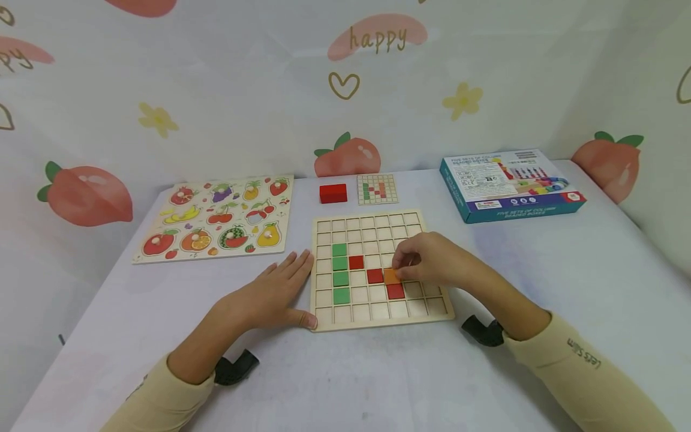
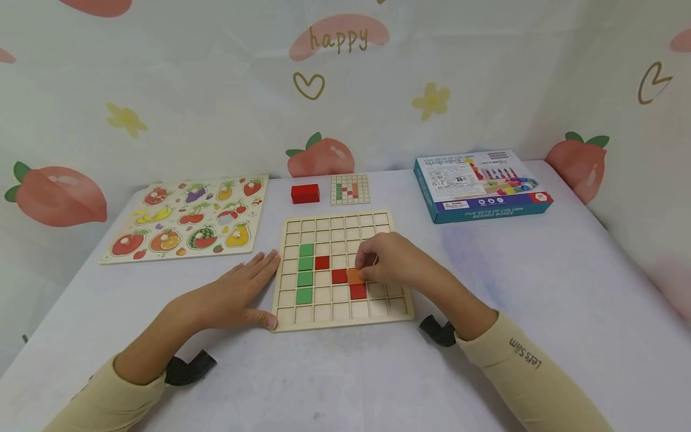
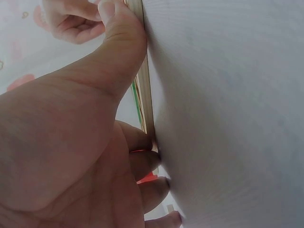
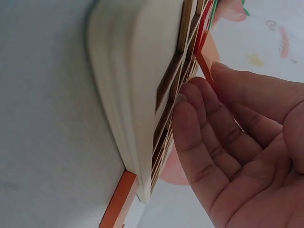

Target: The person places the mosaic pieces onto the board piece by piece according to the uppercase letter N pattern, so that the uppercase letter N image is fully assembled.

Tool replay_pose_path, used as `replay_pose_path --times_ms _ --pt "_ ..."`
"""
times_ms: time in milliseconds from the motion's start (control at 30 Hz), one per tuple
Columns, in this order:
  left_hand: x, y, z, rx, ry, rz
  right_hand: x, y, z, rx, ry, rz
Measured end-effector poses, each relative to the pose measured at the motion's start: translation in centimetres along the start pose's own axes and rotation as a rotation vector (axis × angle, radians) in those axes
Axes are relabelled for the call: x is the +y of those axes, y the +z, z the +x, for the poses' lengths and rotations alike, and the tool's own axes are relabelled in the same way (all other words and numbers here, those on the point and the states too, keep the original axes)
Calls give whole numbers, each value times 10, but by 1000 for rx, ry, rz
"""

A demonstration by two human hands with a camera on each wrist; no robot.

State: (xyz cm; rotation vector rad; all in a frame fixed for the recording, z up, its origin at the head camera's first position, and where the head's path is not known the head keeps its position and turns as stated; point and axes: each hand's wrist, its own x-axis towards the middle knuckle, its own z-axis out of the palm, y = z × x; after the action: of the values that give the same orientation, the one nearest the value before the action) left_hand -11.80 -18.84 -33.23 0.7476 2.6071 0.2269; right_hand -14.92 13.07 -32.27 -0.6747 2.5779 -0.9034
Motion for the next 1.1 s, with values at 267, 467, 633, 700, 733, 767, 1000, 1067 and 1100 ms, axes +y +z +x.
replay_pose_path --times_ms 267,467,633,700,733,767,1000,1067,1100 --pt "-1 1 0 -3 -6 -6 -2 2 0 -4 13 -11" --pt "-1 1 0 0 -3 0 -2 2 0 8 38 -41" --pt "-1 2 0 -2 -6 -3 -4 0 -2 -42 20 -75" --pt "-1 2 1 -3 -8 -1 -4 -2 -4 -89 -23 -108" --pt "-1 2 1 -3 -8 -1 -4 -3 -6 -112 -47 -123" --pt "0 2 1 -2 -7 -1 -4 -5 -7 -135 -67 -140" --pt "0 1 1 -6 -9 12 -7 -18 -22 -281 -17 -190" --pt "0 1 0 -6 -10 11 -9 -19 -24 -320 37 -178" --pt "0 1 0 -6 -11 10 -10 -19 -24 -335 56 -169"
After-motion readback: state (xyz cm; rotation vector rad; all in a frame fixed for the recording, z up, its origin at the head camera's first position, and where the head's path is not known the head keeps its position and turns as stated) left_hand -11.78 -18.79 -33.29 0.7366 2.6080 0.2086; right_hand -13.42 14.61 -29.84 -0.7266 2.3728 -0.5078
